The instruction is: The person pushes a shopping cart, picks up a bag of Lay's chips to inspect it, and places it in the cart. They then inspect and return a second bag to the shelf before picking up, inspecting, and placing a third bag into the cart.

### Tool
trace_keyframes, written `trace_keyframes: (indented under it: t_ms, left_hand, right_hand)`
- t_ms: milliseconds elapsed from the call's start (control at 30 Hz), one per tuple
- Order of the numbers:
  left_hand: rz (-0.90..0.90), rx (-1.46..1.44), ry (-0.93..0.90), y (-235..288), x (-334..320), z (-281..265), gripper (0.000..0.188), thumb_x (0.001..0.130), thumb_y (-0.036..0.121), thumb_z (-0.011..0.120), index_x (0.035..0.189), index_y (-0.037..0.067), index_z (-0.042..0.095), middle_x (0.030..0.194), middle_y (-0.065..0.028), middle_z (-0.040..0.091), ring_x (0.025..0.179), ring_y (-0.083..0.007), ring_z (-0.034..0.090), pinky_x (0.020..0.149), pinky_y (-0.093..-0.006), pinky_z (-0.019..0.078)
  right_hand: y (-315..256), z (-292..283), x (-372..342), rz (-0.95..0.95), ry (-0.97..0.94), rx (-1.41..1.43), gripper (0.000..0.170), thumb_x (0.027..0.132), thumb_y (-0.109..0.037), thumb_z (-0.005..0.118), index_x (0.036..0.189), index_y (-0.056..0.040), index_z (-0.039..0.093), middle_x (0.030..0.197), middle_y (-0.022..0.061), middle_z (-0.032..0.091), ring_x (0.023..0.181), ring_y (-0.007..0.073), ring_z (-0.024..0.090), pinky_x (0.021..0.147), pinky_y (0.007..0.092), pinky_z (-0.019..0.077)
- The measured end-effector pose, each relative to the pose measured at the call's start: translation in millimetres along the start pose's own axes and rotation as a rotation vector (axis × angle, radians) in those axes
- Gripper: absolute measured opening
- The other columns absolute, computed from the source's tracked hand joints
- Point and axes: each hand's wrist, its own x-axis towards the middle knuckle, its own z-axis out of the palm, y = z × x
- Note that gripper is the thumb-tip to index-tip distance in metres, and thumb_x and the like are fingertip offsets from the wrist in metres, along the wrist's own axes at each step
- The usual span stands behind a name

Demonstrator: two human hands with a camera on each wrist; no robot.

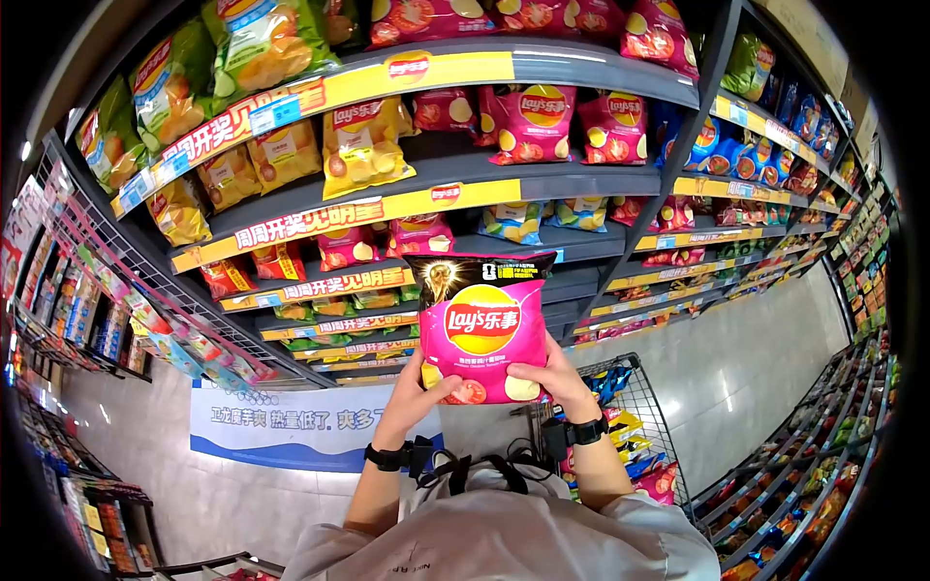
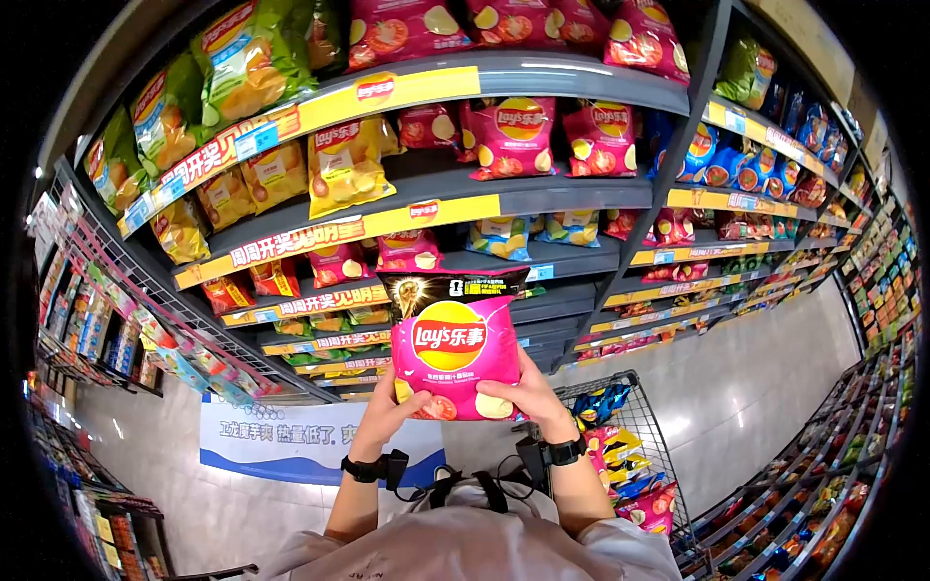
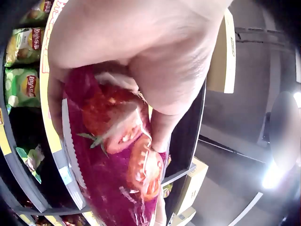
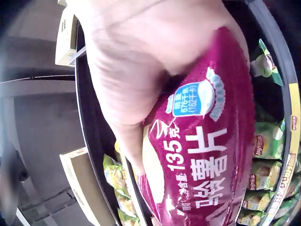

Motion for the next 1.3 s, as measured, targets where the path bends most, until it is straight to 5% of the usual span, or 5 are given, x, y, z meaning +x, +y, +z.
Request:
trace_keyframes:
  t_ms: [333,533,800,967,1300]
  left_hand:
    - [0.222,0.54,0.189,6,14,33,0.102,0.076,0.017,0.084,0.152,0.005,0.019,0.139,-0.0168,0.045,0.126,-0.024,0.048,0.092,-0.0372,0.0472]
    - [0.347,0.286,0.122,8,12,58,0.106,0.075,0.017,0.084,0.154,0.006,0.014,0.144,-0.0123,0.041,0.13,-0.0235,0.044,0.105,-0.0383,0.0402]
    - [0.3,-0.228,0.021,-2,7,64,0.121,0.073,0.064,0.076,0.155,0.009,0.007,0.15,-0.0086,0.034,0.137,-0.0209,0.037,0.109,-0.0378,0.035]
    - [0.002,-0.337,-0.116,-62,3,30,0.093,0.09,0.058,0.06,0.153,0.006,0.016,0.148,-0.0078,0.039,0.133,-0.0193,0.04,0.109,-0.037,0.0352]
    - [0.168,0.14,0.03,31,-2,47,0.056,0.101,0.018,0.052,0.149,0.006,0.025,0.137,-0.0104,0.046,0.12,-0.0171,0.05,0.101,-0.0325,0.0416]
  right_hand:
    - [-13,-13,0,-0.248,0.123,-0.217,0.082,0.074,-0.004,0.084,0.142,-0.0016,0.038,0.13,0.0076,0.057,0.116,0.0144,0.055,0.098,0.0313,0.0469]
    - [-26,4,-12,-0.208,-0.172,-0.033,0.089,0.087,-0.007,0.072,0.155,-0.0044,0.015,0.145,0.0173,0.044,0.125,0.0205,0.051,0.104,0.0344,0.0415]
    - [1,-17,7,-0.213,0.051,-0.2,0.053,0.094,-0.011,0.065,0.14,-0.0001,0.042,0.144,0.0131,0.047,0.125,0.019,0.051,0.102,0.0305,0.0424]
    - [7,-20,-3,0.044,-0.183,0.012,0.091,0.081,-0.029,0.08,0.15,-0.0016,0.028,0.148,0.0093,0.042,0.135,0.0181,0.038,0.112,0.0346,0.0307]
    - [17,-12,-6,-0.036,-0.116,0.302,0.055,0.088,-0.012,0.071,0.135,-0.0006,0.046,0.127,0.0076,0.061,0.113,0.0161,0.059,0.098,0.0331,0.0469]
